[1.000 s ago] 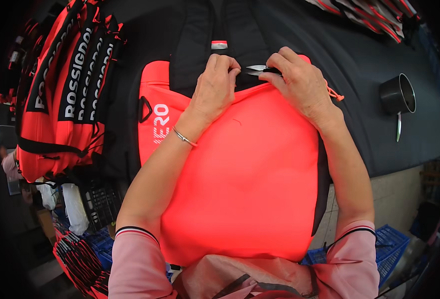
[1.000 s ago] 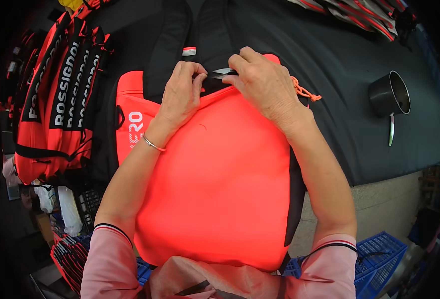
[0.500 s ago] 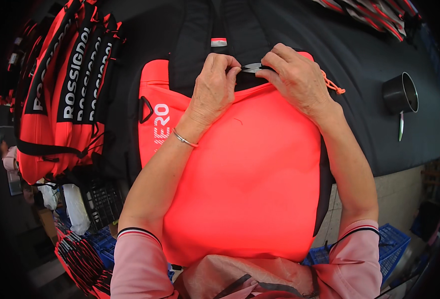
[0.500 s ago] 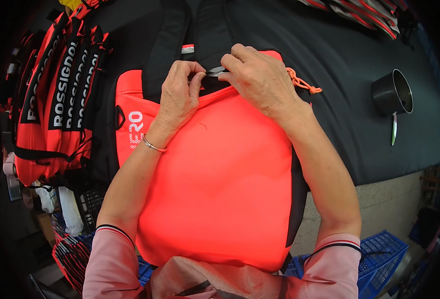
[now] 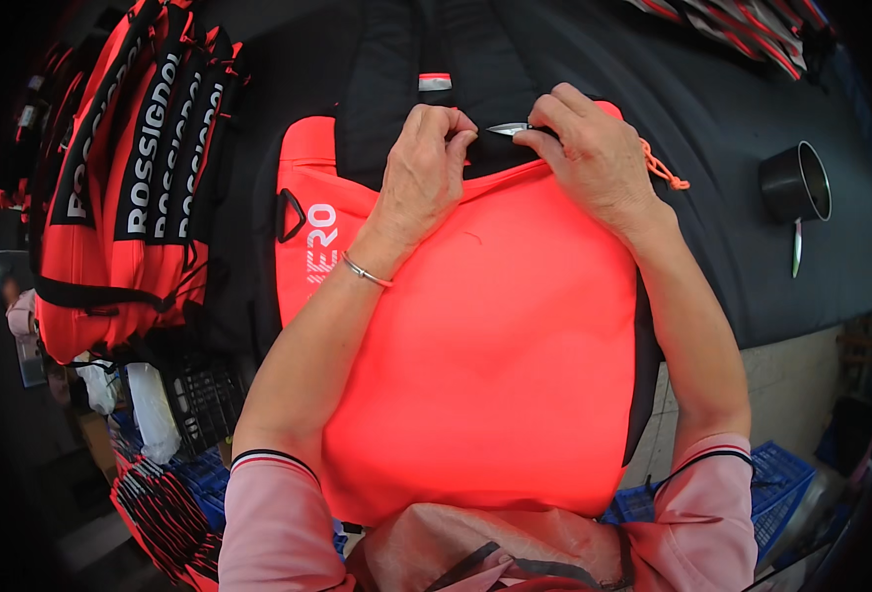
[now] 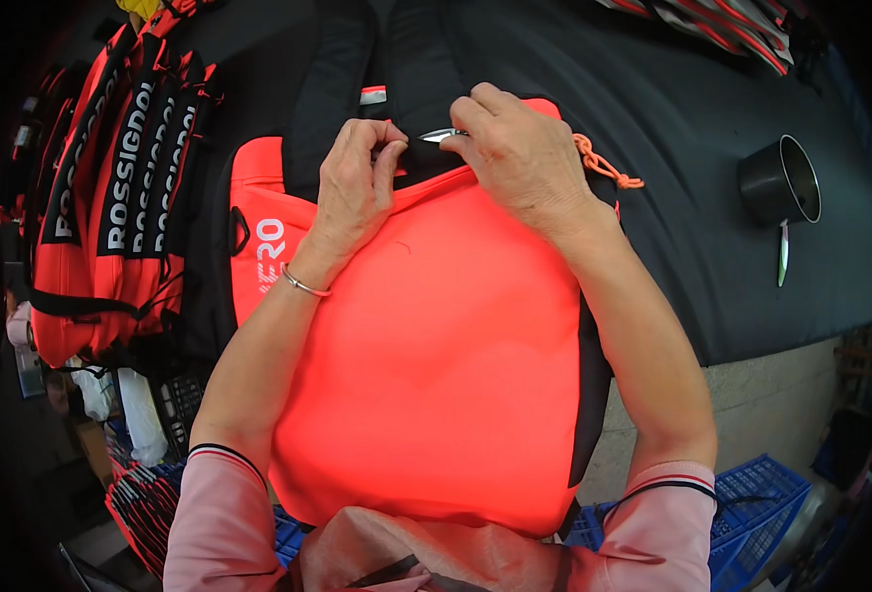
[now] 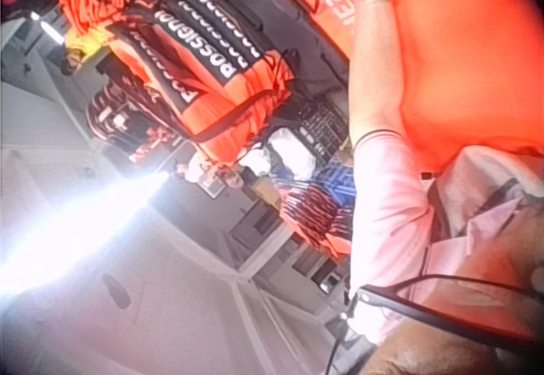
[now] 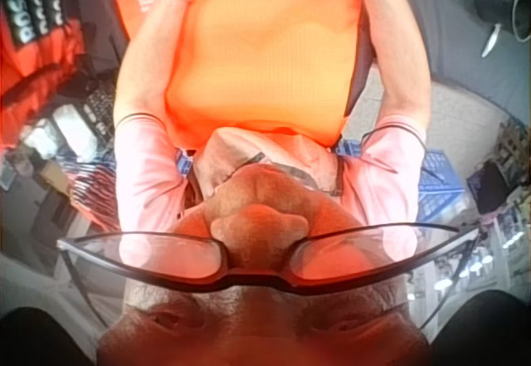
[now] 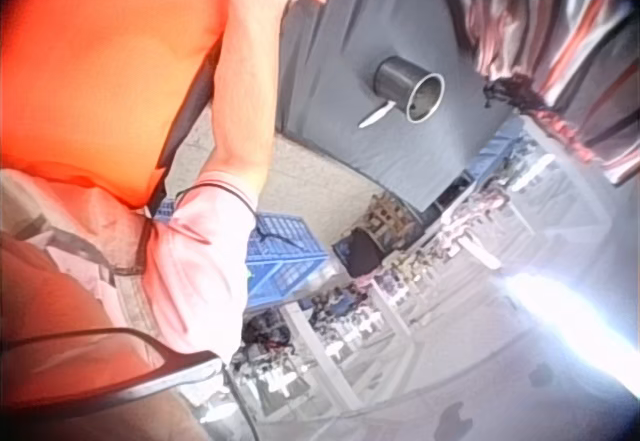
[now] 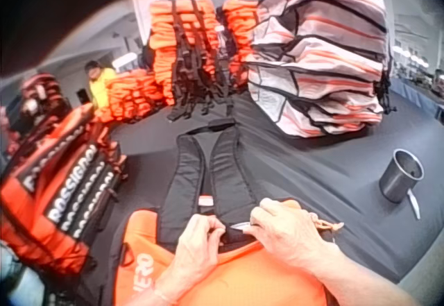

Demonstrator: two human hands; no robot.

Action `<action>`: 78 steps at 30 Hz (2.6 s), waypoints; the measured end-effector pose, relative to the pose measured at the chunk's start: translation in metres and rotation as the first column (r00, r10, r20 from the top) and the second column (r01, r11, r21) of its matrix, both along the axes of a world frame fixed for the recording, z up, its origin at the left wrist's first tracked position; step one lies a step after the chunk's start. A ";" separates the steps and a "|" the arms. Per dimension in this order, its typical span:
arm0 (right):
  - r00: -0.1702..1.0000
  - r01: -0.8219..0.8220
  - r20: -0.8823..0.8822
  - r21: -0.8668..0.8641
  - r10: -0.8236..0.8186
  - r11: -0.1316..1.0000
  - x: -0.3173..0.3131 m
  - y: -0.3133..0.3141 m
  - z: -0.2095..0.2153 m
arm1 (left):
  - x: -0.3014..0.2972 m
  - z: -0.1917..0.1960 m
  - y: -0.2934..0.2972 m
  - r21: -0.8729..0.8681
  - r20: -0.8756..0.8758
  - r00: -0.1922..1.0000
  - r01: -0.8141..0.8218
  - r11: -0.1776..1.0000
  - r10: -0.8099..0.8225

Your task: The person trims excess fabric and threads from a red and black bag using scissors. They then use a toothbrush to rub along the seams and edges of the bag. Finally, the person picks up a pink and white patterned bag and rubs its surface with the toothbrush.

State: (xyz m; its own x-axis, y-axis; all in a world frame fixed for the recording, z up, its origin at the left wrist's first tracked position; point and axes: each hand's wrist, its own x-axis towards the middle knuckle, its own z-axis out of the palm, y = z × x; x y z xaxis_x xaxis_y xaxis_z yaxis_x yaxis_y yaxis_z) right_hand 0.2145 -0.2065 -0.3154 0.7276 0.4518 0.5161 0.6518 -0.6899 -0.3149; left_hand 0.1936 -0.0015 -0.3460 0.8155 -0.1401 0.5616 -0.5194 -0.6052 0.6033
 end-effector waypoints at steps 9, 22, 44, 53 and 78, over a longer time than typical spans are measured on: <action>0.994 -0.105 0.032 0.039 0.104 0.994 0.004 0.001 0.000 | 0.000 0.001 0.000 -0.028 -0.012 1.000 0.000 1.000 -0.001; 0.986 -0.152 0.070 0.010 0.151 0.988 0.007 -0.001 -0.003 | -0.001 0.002 -0.001 -0.015 0.048 0.999 0.006 1.000 -0.005; 0.994 0.100 0.011 0.274 -0.107 0.957 0.007 0.003 -0.003 | -0.108 0.079 0.025 0.296 -0.187 0.852 0.524 0.799 -0.490; 0.995 0.075 -0.083 0.173 -0.061 0.982 0.001 0.004 -0.005 | -0.079 0.055 0.120 0.702 -0.054 0.998 0.058 0.709 -0.028; 0.984 0.078 -0.173 0.159 -0.050 0.984 0.000 0.002 -0.004 | -0.082 0.029 0.106 0.461 0.152 0.987 -0.109 0.881 0.043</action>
State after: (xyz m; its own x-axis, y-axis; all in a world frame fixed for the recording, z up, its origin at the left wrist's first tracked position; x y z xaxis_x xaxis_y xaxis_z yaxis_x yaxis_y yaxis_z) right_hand 0.2148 -0.2047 -0.3198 0.8349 0.3202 0.4477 0.5360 -0.6581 -0.5288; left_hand 0.1120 0.1045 -0.3169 0.7567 -0.3531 0.5503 -0.5156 -0.8398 0.1700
